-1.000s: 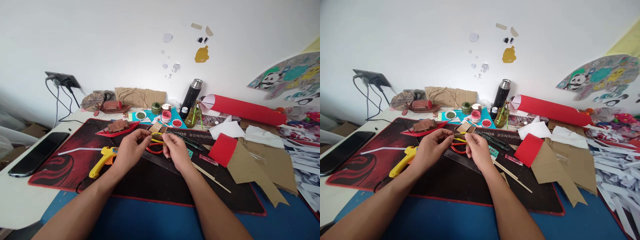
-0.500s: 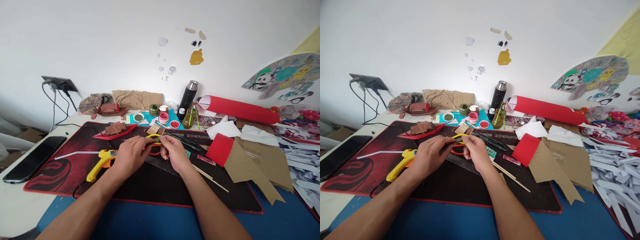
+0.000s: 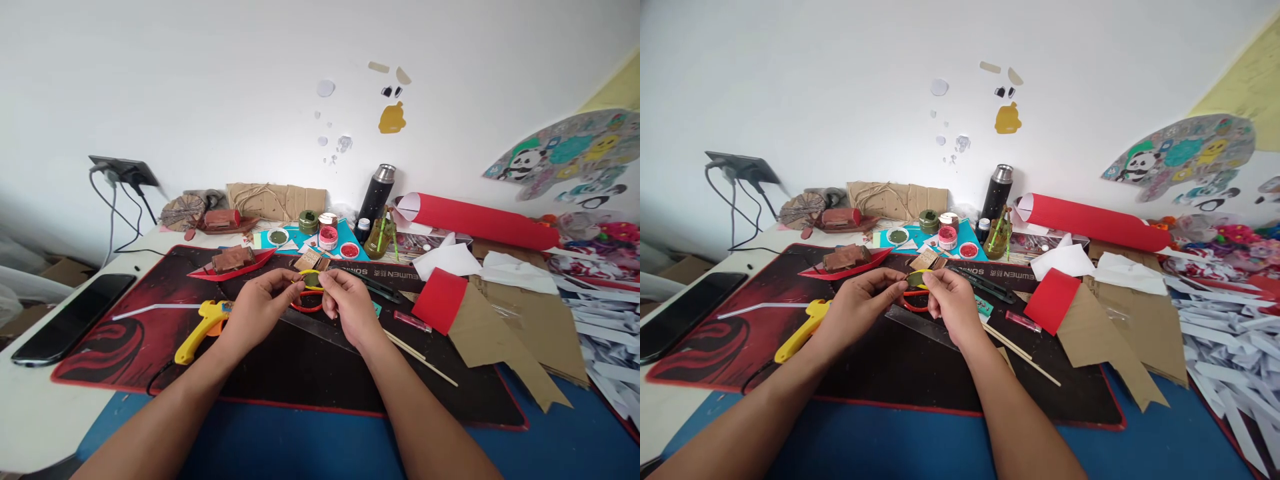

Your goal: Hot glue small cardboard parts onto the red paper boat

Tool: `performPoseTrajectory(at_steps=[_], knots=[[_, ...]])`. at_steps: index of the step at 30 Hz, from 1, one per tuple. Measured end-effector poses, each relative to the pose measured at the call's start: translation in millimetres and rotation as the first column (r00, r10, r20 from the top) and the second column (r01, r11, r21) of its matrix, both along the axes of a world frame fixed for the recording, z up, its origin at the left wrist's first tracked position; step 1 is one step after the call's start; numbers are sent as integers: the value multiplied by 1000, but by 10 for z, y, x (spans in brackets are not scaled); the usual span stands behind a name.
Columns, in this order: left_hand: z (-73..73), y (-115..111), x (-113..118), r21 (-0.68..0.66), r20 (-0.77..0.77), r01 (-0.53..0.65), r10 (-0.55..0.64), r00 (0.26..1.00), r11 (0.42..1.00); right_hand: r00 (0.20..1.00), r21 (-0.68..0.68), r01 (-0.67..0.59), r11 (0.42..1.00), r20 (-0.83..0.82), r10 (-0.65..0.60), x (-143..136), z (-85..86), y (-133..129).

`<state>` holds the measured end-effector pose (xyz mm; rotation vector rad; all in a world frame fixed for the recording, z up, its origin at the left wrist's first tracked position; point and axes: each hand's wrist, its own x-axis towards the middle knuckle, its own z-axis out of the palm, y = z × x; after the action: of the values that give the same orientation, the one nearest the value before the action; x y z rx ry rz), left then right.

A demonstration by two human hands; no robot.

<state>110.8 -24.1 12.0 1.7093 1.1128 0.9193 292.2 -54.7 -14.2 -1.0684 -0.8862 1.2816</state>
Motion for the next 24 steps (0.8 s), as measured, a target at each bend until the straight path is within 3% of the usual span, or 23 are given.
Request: performPoseTrajectory(at_steps=[7, 15, 24], knots=[[22, 21, -11, -101, 46, 18, -14, 999, 995, 999, 2, -38, 999, 32, 38, -1, -19, -7], [23, 33, -29, -31, 6, -12, 12, 1000, 999, 984, 27, -67, 997, 168, 61, 5, -9, -18], [-5, 27, -10, -149, 93, 11, 3, 996, 989, 982, 14, 113, 994, -153, -110, 50, 26, 33]])
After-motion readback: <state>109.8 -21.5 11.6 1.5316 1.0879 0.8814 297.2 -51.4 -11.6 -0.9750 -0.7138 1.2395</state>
